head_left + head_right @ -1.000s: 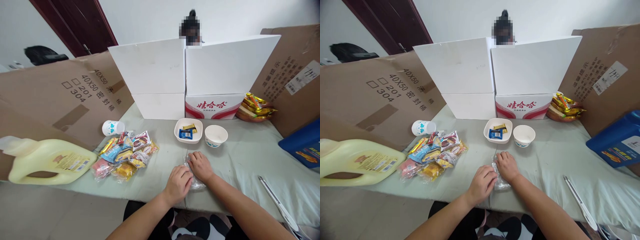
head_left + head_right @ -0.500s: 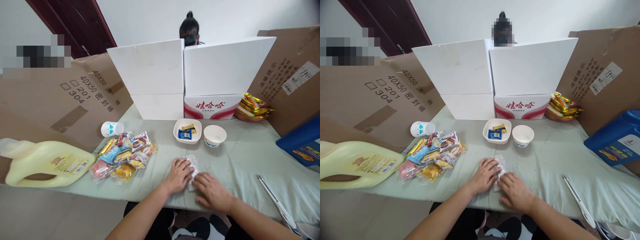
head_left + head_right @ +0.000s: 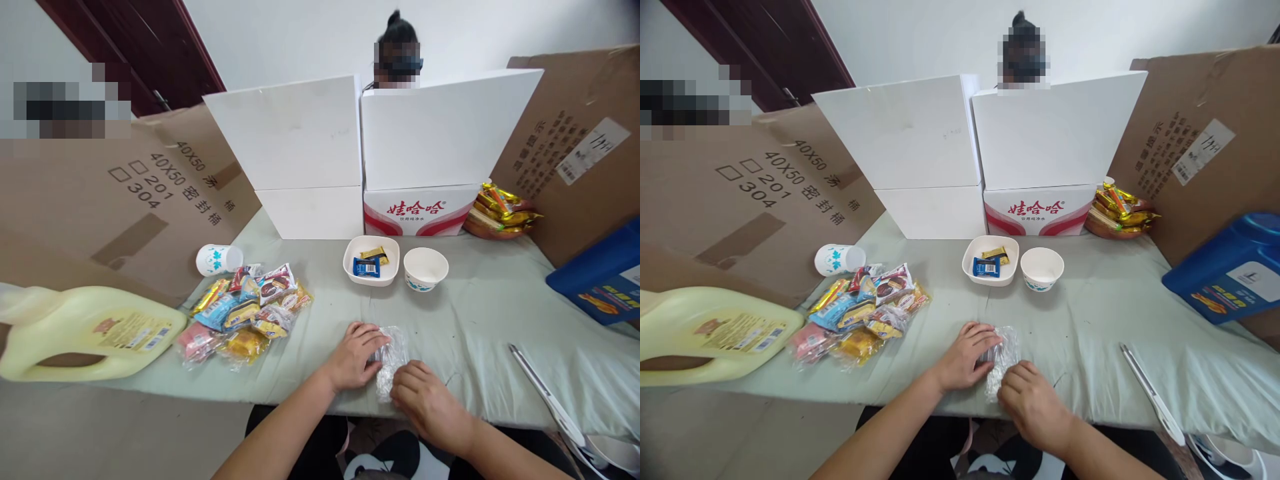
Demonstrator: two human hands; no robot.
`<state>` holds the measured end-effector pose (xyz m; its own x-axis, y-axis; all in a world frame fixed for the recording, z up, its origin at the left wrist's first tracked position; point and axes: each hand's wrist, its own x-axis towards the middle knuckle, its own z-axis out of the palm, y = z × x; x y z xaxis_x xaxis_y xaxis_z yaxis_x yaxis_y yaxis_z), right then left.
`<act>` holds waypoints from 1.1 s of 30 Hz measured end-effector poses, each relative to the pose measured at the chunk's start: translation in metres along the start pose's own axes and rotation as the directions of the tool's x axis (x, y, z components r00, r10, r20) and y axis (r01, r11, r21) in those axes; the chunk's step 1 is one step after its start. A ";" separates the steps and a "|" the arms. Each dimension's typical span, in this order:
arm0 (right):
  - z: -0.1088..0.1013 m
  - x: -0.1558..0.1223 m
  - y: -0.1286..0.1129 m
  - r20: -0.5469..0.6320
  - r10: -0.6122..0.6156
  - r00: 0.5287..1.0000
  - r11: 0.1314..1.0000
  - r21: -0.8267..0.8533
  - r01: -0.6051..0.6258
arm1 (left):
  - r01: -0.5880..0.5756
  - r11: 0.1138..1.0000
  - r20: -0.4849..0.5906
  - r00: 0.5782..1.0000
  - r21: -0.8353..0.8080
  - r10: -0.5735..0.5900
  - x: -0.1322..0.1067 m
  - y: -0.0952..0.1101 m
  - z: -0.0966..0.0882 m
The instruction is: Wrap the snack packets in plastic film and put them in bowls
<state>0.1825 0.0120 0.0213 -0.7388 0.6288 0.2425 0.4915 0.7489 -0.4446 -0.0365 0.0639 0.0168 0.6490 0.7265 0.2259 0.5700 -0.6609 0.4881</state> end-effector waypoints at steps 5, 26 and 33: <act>-0.008 0.037 0.029 -0.069 0.225 0.972 0.964 -0.128 -0.232 | 0.000 0.999 -0.044 0.999 -0.051 -0.002 -0.003 -0.009 0.007; 0.019 0.067 0.051 -0.166 0.322 0.932 0.847 -0.390 -0.362 | -0.078 0.984 -0.232 0.966 0.161 0.114 -0.003 0.000 0.010; 0.008 0.063 0.061 -0.238 0.352 0.906 0.815 -0.399 -0.421 | -0.084 0.991 -0.100 0.991 0.100 0.094 0.005 0.000 0.014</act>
<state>0.1624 0.0962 0.0028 -0.3866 0.8824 0.2681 0.8954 0.4288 -0.1200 -0.0263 0.0650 0.0059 0.6459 0.6765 0.3538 0.5612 -0.7349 0.3809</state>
